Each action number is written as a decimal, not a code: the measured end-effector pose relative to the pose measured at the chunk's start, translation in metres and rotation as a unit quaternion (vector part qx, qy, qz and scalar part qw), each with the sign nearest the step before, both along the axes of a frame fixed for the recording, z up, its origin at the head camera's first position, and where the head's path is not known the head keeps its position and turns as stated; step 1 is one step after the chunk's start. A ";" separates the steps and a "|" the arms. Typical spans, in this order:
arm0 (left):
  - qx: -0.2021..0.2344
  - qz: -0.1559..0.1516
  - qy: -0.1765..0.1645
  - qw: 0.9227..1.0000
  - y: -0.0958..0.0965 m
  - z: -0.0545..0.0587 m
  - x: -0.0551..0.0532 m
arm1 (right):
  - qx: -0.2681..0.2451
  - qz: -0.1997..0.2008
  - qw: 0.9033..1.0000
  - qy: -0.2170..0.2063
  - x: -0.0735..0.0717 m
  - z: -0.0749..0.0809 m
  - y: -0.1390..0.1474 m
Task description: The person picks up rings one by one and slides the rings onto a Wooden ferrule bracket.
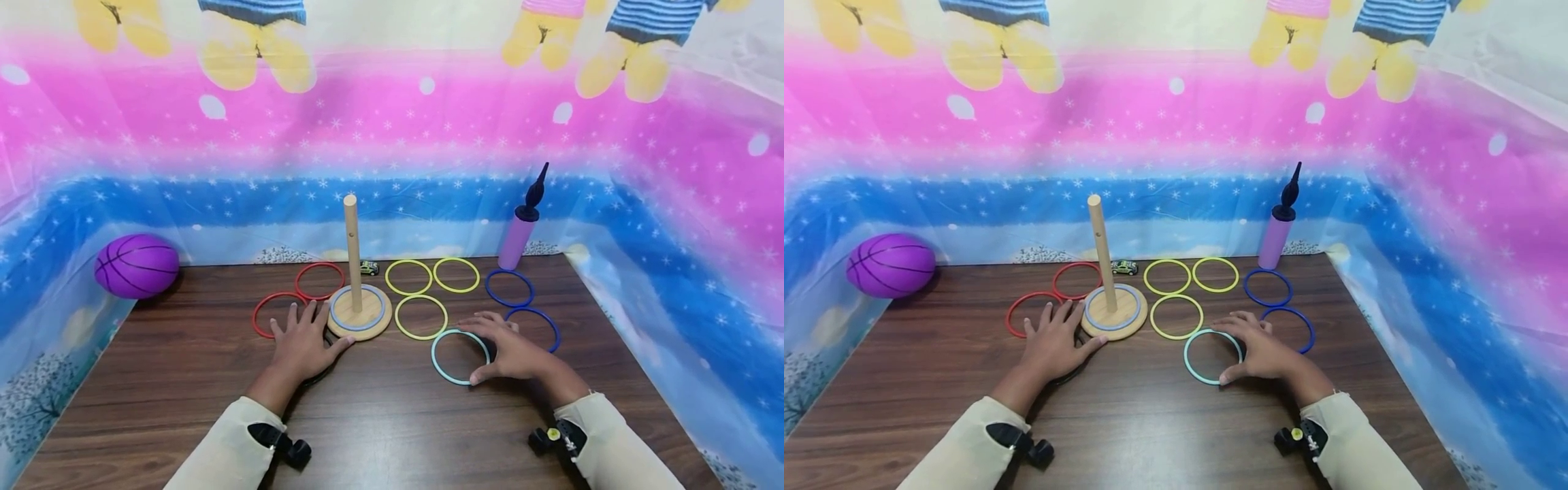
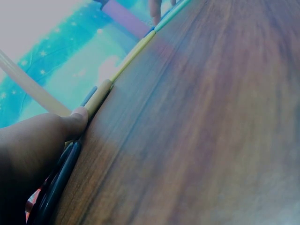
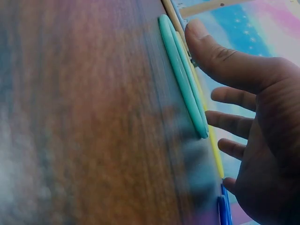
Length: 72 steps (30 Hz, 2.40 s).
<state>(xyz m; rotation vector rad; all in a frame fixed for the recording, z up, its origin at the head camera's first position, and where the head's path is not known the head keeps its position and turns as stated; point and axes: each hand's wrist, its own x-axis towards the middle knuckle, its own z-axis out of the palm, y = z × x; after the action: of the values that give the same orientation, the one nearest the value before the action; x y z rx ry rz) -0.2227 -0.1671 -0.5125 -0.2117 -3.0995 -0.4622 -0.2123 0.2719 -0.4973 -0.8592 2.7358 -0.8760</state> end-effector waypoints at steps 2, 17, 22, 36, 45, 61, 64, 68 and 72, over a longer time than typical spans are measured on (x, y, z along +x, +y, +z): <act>-0.002 0.000 0.001 1.000 0.000 0.001 0.000 | 0.003 0.008 1.000 -0.002 0.000 0.000 0.000; -0.005 0.000 -0.003 1.000 0.000 0.001 0.000 | 0.005 0.025 0.999 -0.019 0.000 -0.002 0.005; -0.006 -0.001 -0.001 1.000 0.000 0.002 -0.001 | 0.004 0.023 0.999 -0.028 0.000 -0.002 0.007; -0.006 -0.003 -0.001 1.000 0.000 0.000 0.000 | -0.009 0.015 1.000 -0.018 0.003 0.006 0.006; -0.007 0.000 -0.001 1.000 0.000 0.000 -0.002 | -0.063 0.021 0.998 0.018 0.001 0.011 0.010; -0.009 0.005 -0.002 1.000 0.001 0.000 -0.001 | -0.124 -0.062 0.979 0.152 -0.013 0.026 -0.004; -0.010 0.004 0.000 1.000 0.000 0.001 -0.001 | -0.134 -0.062 0.974 0.171 -0.016 0.032 -0.011; -0.011 0.003 -0.005 1.000 0.000 0.001 -0.001 | -0.146 -0.065 0.968 0.194 -0.018 0.037 -0.021; -0.009 0.002 -0.009 1.000 0.000 0.001 0.000 | -0.159 -0.075 0.963 0.205 -0.022 0.040 -0.029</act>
<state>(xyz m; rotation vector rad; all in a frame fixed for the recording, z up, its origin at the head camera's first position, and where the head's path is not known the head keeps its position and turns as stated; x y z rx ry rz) -0.2228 -0.1673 -0.5119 -0.2011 -3.1226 -0.4378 -0.2345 0.2428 -0.4577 -0.9940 3.0962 -1.3305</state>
